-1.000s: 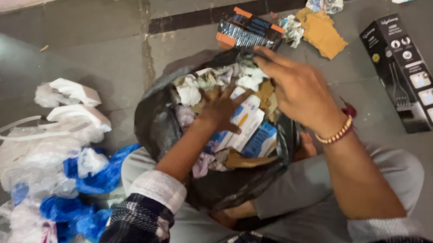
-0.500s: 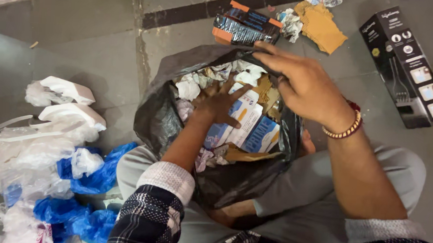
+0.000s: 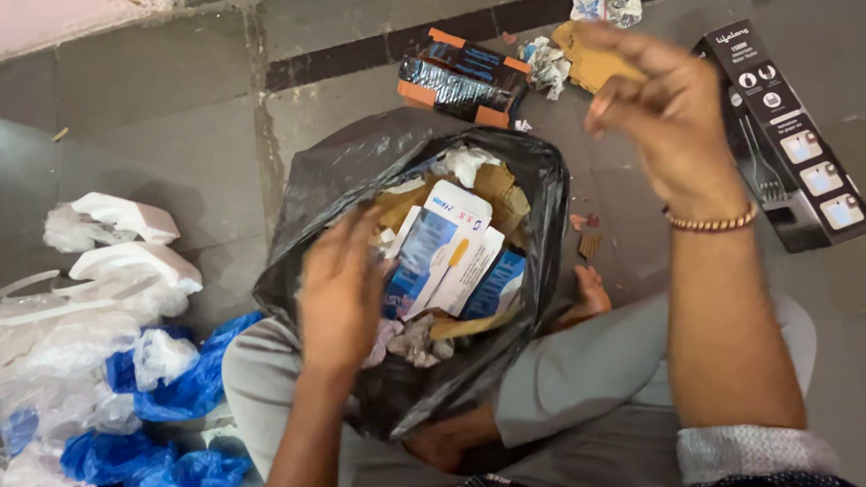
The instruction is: The person sits on the floor and packs various waste items, including paper, cardboard, and plastic bags, into a black trash bag. They handle items one by one, compressing them to fit inside the bag.
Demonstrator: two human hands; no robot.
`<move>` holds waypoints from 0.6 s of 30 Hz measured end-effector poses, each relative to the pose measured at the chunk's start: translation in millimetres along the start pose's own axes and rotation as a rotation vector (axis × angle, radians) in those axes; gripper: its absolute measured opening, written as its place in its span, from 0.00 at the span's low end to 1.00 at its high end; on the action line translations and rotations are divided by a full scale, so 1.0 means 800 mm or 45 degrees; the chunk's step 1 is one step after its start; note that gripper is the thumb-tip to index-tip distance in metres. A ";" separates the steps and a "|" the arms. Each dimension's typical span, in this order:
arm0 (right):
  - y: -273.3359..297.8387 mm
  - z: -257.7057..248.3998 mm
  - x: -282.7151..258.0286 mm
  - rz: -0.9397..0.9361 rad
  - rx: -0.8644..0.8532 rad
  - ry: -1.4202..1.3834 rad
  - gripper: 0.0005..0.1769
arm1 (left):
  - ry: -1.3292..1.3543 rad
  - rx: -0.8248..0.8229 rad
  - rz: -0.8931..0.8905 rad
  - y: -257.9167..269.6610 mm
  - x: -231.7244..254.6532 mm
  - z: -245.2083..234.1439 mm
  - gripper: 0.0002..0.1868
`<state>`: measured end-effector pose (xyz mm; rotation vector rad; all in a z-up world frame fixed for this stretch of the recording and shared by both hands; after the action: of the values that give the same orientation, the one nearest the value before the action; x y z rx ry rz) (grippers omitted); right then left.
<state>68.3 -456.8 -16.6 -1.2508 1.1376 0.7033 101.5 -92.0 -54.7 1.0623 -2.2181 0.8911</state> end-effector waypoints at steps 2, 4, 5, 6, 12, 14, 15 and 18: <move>-0.018 -0.028 0.054 0.074 0.150 0.076 0.24 | -0.131 0.134 -0.049 0.014 -0.011 -0.026 0.22; -0.043 -0.042 0.123 0.150 0.241 0.176 0.21 | -0.243 0.253 -0.187 0.031 -0.026 -0.035 0.21; -0.053 -0.040 0.161 0.189 0.260 0.240 0.20 | -0.300 0.311 -0.255 0.040 -0.033 -0.038 0.21; -0.058 -0.033 0.198 0.268 0.252 0.539 0.16 | -0.307 0.355 -0.256 0.045 -0.041 -0.039 0.23; -0.037 0.042 0.339 0.087 0.090 1.388 0.25 | 0.385 0.388 -0.554 0.064 -0.097 -0.039 0.29; -0.028 0.061 0.362 0.203 0.285 1.571 0.34 | 1.069 0.384 -0.896 0.071 -0.111 -0.025 0.31; -0.029 0.062 0.370 0.250 0.249 1.560 0.32 | 1.133 0.407 -0.932 0.070 -0.114 -0.025 0.31; -0.035 0.056 0.381 0.398 0.216 1.522 0.26 | 1.230 0.466 -0.983 0.062 -0.110 -0.029 0.33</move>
<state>206.1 -469.4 -293.2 -1.3561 2.3383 -0.0163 114.3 -9.8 -116.7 1.1558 -0.7797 1.1129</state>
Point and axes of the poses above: each hand's wrist, its own y-axis away from the middle knuckle, its own z-axis out of the palm, x = y × z, the point moved 3 cm from there along -y, towards the middle knuckle, and after that the axes turned 12 degrees about y, right-handed, at the moved point
